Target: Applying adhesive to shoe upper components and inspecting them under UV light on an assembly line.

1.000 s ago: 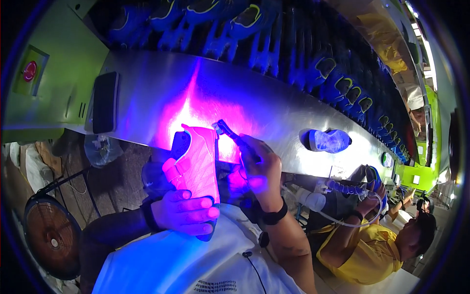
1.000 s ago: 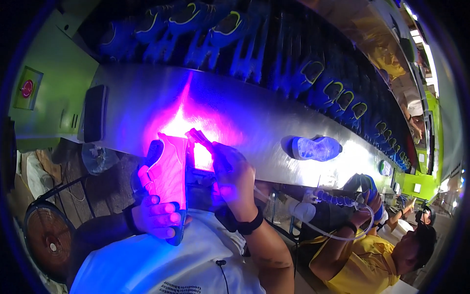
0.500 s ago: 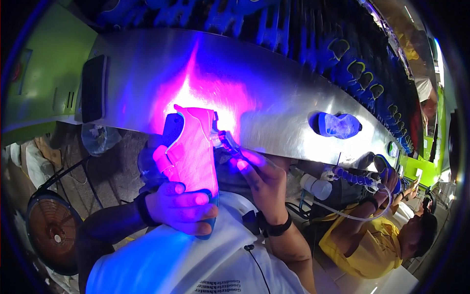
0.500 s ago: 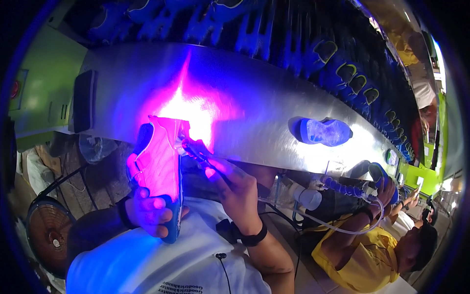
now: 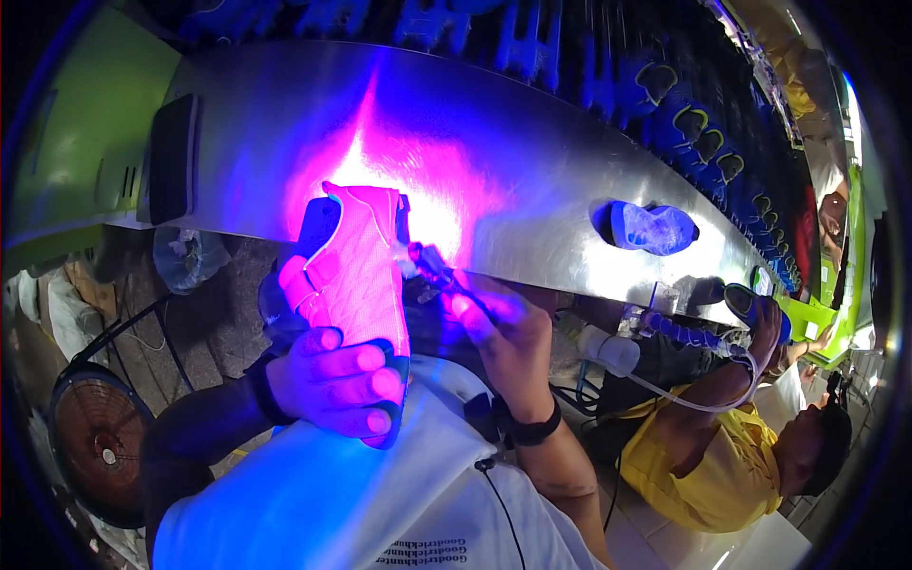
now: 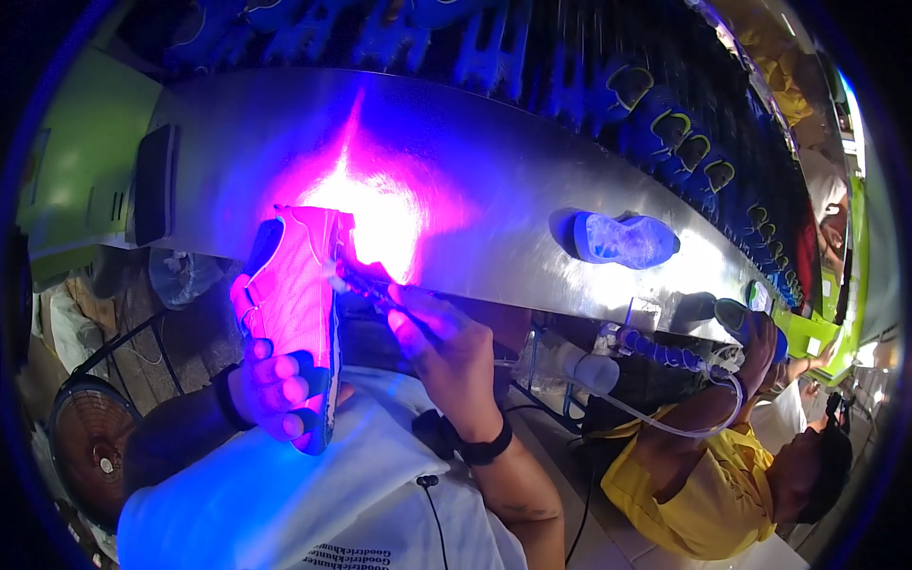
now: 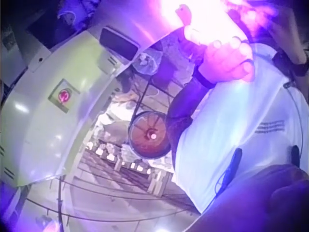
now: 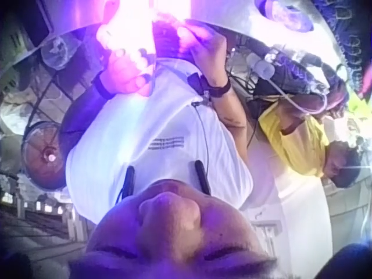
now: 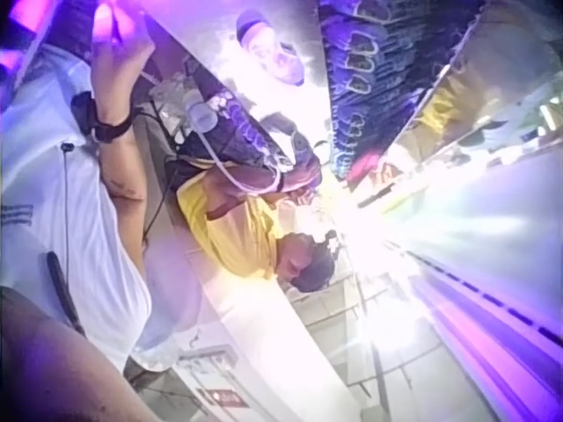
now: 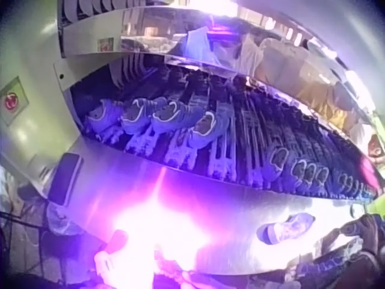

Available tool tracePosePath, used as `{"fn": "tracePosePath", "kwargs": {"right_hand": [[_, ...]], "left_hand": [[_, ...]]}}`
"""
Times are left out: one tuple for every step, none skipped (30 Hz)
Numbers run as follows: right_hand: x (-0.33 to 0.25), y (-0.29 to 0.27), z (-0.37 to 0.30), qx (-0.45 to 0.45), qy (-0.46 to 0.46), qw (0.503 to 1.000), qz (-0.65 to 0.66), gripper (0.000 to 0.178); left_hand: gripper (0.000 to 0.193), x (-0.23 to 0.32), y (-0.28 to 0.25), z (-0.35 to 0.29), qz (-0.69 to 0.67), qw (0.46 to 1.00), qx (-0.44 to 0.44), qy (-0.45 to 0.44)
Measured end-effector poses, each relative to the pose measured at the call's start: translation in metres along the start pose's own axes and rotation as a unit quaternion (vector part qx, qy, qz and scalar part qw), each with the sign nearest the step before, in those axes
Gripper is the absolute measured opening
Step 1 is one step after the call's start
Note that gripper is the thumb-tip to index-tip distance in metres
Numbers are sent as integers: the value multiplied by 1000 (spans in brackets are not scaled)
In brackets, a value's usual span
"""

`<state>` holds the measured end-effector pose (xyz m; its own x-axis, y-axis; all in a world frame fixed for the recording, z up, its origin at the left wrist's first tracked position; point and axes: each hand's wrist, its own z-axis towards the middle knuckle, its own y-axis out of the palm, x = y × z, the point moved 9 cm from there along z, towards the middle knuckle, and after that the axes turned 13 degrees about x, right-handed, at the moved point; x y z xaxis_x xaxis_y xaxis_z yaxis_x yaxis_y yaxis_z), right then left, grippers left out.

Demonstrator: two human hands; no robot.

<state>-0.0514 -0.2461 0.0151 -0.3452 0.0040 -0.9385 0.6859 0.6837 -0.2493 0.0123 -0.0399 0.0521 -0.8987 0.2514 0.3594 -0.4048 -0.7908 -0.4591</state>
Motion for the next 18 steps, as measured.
{"fn": "tracePosePath", "kwargs": {"right_hand": [[0,-2,-7,-4,37,998,41,32],[-3,-4,-13,-3,36,999,40,32],[-5,-7,-18,-5,25,999,28,33],[-8,-10,-21,-7,13,1000,16,33],[-14,-13,-25,-12,-1,1000,5,33],[-20,-17,-27,-11,-4,1000,6,33],[-26,-20,-30,-13,-14,1000,5,33],[-33,-23,-32,-14,-24,1000,4,33],[-39,-27,-35,-12,-31,999,-4,33],[-45,-30,-37,-12,-36,999,-4,33],[-51,-33,-39,-11,-44,999,-18,33],[-57,-36,-40,-10,-53,998,-33,32],[-62,-38,-41,-10,-57,998,-34,32],[-68,-41,-42,-3,-69,996,-48,32],[-74,-45,-43,9,-79,995,-63,32],[-78,-47,-44,9,-82,995,-64,32],[-84,-49,-45,17,-102,992,-77,32],[-90,-50,-46,22,-123,988,-87,33]], "left_hand": [[53,1,0,2,0,1000,1,1],[53,-1,0,6,12,1000,3,2],[53,-3,1,9,24,1000,3,3],[52,-4,2,12,36,999,4,4],[52,-6,3,14,48,999,6,5],[52,-6,3,18,62,998,7,7],[52,-5,2,19,63,998,9,10],[50,-7,3,20,62,998,0,-2],[49,-9,5,20,61,998,-8,-15],[49,-5,2,18,63,998,-5,-12],[50,-15,9,9,52,991,-61,-110],[52,-26,16,3,39,971,-117,-206],[52,-29,20,11,41,971,-114,-204],[57,-22,17,32,106,986,-62,-109],[62,-9,15,54,167,986,-10,-11],[62,-4,14,66,167,986,-8,-9],[66,-8,13,77,186,981,-23,-49],[71,-12,14,81,207,974,-39,-90]]}}
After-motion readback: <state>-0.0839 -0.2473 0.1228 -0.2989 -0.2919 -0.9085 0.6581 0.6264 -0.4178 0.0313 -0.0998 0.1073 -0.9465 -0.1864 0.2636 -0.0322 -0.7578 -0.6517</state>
